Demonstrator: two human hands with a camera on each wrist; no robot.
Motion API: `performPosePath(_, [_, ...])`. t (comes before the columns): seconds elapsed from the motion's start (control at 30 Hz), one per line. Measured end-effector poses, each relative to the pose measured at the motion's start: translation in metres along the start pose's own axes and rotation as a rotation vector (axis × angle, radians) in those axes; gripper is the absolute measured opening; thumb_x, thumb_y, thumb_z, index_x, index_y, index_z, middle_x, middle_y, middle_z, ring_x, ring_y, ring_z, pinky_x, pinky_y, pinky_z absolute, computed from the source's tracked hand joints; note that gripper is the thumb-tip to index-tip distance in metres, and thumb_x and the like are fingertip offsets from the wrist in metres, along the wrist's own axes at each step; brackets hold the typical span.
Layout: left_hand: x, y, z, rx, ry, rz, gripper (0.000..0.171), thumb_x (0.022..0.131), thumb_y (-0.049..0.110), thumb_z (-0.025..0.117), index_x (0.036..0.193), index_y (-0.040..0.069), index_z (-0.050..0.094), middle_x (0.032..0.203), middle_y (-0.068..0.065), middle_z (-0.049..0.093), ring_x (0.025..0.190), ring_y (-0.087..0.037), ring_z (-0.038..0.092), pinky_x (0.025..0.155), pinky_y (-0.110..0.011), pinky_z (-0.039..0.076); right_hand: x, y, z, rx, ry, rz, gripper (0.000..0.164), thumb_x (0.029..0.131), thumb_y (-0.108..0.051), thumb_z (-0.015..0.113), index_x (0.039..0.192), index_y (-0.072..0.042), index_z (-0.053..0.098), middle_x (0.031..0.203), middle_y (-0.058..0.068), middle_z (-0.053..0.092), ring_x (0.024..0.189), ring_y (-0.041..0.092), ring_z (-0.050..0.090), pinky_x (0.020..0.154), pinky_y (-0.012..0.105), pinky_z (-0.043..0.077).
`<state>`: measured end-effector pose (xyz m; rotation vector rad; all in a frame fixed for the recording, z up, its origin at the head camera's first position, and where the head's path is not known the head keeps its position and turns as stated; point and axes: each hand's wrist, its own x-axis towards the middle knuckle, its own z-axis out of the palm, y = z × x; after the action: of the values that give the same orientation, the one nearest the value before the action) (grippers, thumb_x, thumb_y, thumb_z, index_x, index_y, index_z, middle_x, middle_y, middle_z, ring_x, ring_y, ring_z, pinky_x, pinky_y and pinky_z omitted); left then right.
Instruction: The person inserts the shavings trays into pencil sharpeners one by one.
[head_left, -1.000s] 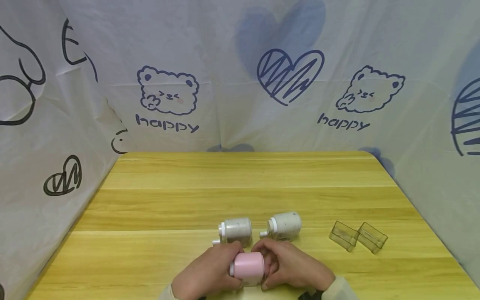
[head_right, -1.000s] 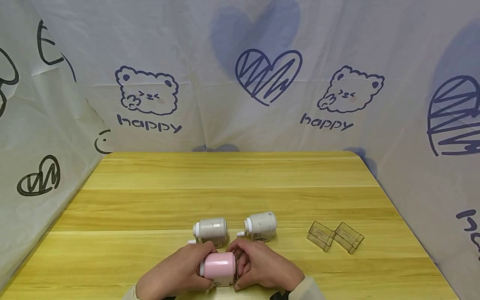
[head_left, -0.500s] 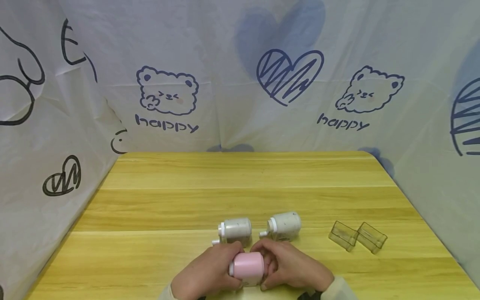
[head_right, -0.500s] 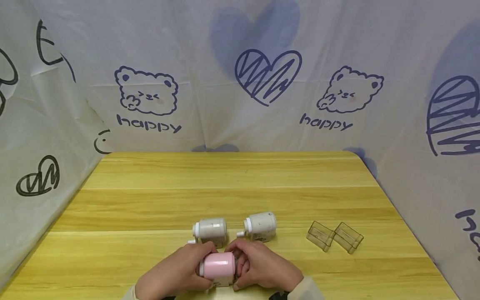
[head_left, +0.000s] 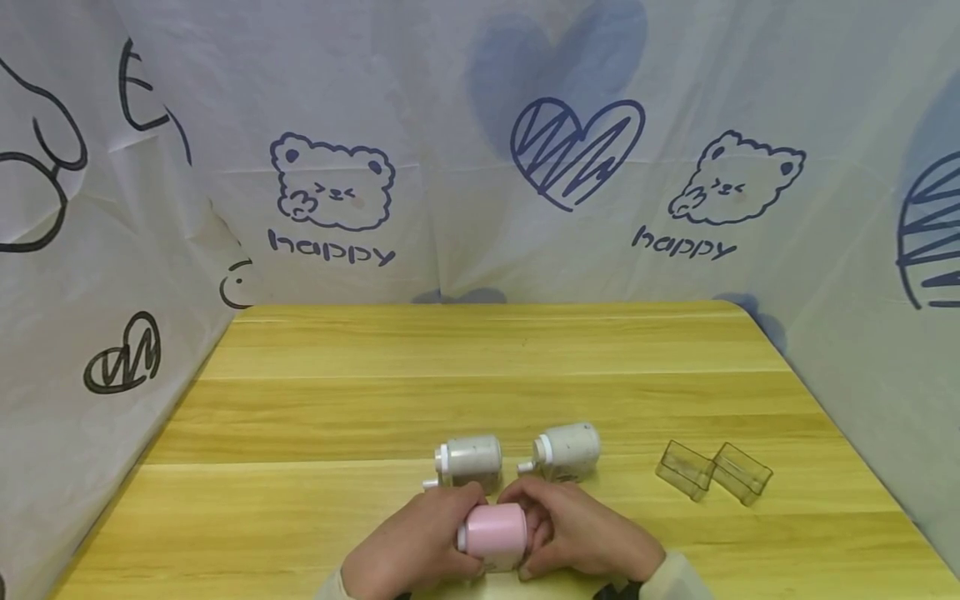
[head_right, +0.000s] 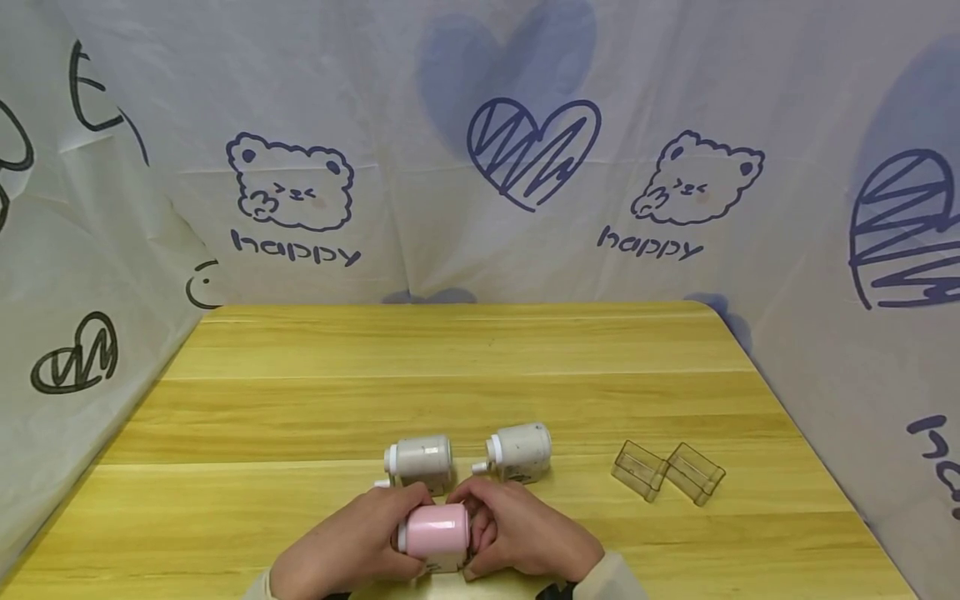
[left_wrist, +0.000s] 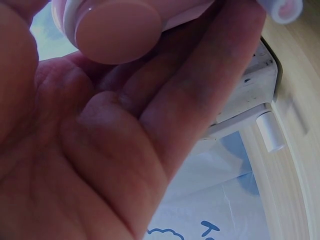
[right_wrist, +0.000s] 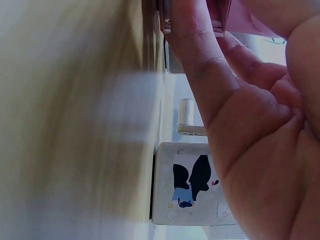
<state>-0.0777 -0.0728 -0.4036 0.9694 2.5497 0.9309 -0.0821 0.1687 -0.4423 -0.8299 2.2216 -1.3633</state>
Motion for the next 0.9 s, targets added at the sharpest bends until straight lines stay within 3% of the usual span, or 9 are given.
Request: performPosePath(0.9, [0.0003, -0.002, 0.0014, 0.018, 0.017, 0.029, 0.04, 0.064, 0.019, 0.079, 0.092, 0.021, 0.052, 0.077, 0.015, 0.049, 0.066, -0.003, 0.047, 0.06, -0.023, 0.042, 0.0014, 0.0016, 0.0016, -0.004, 0.008, -0.006, 0.064, 0.067, -0.021, 0.084, 0.122, -0.023, 0.051, 0.103, -0.002, 0.059, 0.078, 0.011, 0.061, 0.067, 0.03, 0.052])
